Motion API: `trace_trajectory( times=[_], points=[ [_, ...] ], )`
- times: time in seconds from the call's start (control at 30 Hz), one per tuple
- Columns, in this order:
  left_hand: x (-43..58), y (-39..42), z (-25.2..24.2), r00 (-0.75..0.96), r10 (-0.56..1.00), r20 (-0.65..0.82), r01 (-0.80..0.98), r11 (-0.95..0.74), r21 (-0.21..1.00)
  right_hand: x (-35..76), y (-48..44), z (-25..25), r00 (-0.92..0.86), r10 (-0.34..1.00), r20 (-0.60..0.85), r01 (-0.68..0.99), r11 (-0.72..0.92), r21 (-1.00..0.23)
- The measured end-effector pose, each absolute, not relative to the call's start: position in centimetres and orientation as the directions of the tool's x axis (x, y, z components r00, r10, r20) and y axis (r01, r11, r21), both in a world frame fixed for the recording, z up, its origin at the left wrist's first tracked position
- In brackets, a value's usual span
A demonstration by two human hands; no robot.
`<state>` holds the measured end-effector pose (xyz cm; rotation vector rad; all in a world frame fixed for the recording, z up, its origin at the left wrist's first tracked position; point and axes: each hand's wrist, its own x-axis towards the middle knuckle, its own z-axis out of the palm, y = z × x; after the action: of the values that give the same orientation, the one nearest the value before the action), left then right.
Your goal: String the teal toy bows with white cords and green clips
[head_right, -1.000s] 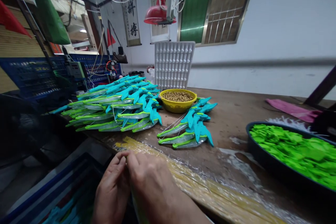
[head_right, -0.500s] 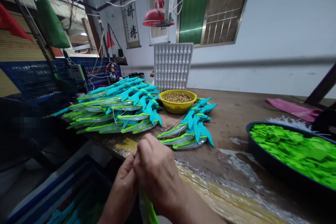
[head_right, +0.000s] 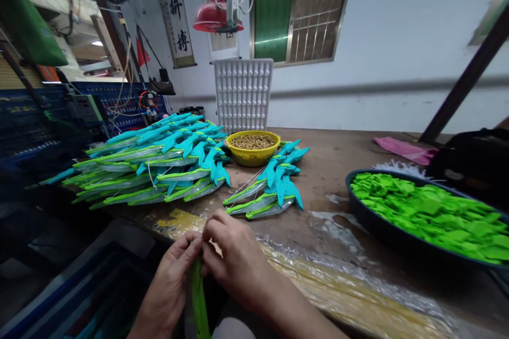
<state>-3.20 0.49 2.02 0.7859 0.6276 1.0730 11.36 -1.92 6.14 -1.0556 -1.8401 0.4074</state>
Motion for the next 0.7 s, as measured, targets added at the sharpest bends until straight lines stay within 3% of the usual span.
trace_trajectory(
  times=[0.1, 0.23, 0.37, 0.57, 0.7],
  points=[
    [-3.0, 0.2, 2.2, 0.349, 0.933, -0.087, -0.532, 0.274, 0.802, 11.5, -2.3, 5.9, -0.237, 0.818, 0.524, 0.5, 0.565, -0.656],
    [-2.7, -0.1, 2.7, 0.334, 0.938, -0.088, -0.534, 0.265, 0.803, 11.4, -2.3, 6.0, -0.115, 0.866, 0.487, 0.46, 0.481, -0.746],
    [-2.7, -0.3, 2.8, 0.327, 0.941, -0.085, -0.559, 0.265, 0.785, 11.1, -2.3, 6.0, 0.015, 0.939, 0.344, 0.394, 0.311, -0.865],
    [-2.6, -0.4, 2.3, 0.34, 0.938, -0.073, -0.552, 0.262, 0.791, 10.6, -2.1, 5.0, 0.092, 0.991, 0.097, 0.025, 0.095, -0.995],
    [-2.5, -0.1, 2.0, 0.367, 0.923, -0.111, -0.554, 0.313, 0.772, 10.7, -2.2, 4.7, 0.095, 0.989, 0.116, -0.009, 0.118, -0.993]
  ],
)
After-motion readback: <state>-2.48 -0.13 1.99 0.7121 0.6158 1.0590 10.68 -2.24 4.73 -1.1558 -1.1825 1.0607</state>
